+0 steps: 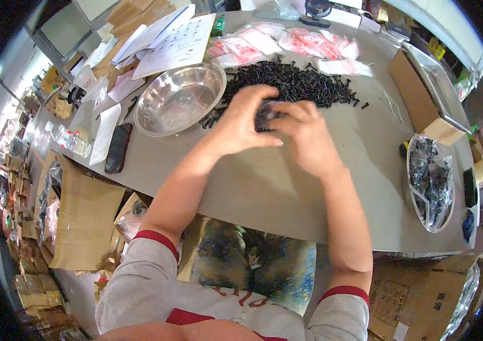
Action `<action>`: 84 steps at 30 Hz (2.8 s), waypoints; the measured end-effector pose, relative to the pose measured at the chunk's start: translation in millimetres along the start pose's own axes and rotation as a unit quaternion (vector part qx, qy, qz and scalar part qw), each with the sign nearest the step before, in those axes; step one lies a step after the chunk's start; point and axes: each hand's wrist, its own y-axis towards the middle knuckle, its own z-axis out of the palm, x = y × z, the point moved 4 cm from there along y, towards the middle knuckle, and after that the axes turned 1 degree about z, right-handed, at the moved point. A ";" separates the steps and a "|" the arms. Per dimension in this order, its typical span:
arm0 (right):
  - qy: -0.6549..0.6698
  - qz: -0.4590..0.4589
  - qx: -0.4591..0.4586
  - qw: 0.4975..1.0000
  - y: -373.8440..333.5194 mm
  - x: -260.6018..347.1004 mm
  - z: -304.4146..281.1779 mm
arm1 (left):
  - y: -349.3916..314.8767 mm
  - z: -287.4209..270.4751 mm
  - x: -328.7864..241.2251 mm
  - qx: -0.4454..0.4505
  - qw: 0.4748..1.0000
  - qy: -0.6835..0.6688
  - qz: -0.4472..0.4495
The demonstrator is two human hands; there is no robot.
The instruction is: Manually sort black plastic components into small plastic bags.
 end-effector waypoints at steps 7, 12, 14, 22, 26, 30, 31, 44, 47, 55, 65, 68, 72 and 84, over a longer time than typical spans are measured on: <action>0.071 0.149 -0.046 0.985 2.6 -32.1 23.8 | -10.9 1.3 34.9 -0.056 0.954 -0.121 -0.267; -0.075 0.105 -0.036 0.991 -2.6 -36.0 64.6 | -16.8 10.5 52.3 -0.099 0.941 -0.182 -0.269; -0.049 0.121 0.019 0.991 -0.7 -34.3 64.3 | -19.9 11.2 56.6 -0.095 0.939 -0.178 -0.279; -0.050 0.203 0.075 0.975 -20.0 -50.0 39.6 | -19.9 15.8 45.4 -0.037 0.937 -0.187 -0.294; -0.122 0.188 0.089 0.971 -20.1 -54.5 33.6 | -22.4 26.3 41.5 0.009 0.932 -0.215 -0.291; -0.178 0.177 0.100 0.963 -15.4 -49.8 32.9 | -24.5 29.3 36.9 0.055 0.937 -0.189 -0.287; -0.179 0.177 0.100 0.963 -15.1 -50.5 33.2 | -24.8 29.8 36.1 0.057 0.937 -0.189 -0.288; -0.138 0.226 0.029 0.964 -21.4 -65.5 32.4 | -24.5 32.4 32.2 0.068 0.940 -0.190 -0.275; -0.182 0.257 0.041 0.948 -19.9 -66.0 34.4 | -25.3 34.6 33.0 0.074 0.936 -0.190 -0.287; 0.237 0.294 -0.126 0.917 -12.6 -55.6 17.7 | -23.5 40.9 27.5 0.106 0.933 -0.224 -0.262; -0.011 0.289 -0.013 0.957 -16.5 -62.1 31.0 | -24.0 37.2 43.5 -0.035 0.843 -0.398 -0.360; -0.104 0.263 0.032 0.959 -15.4 -72.0 43.2 | -21.4 21.9 46.5 -0.129 0.812 -0.445 -0.356; 0.028 0.189 -0.007 0.982 3.2 -51.8 58.0 | -21.7 17.1 50.1 -0.175 0.811 -0.439 -0.345; -0.142 0.204 0.115 0.962 6.2 -37.9 60.4 | -24.8 19.9 54.6 -0.148 0.815 -0.424 -0.366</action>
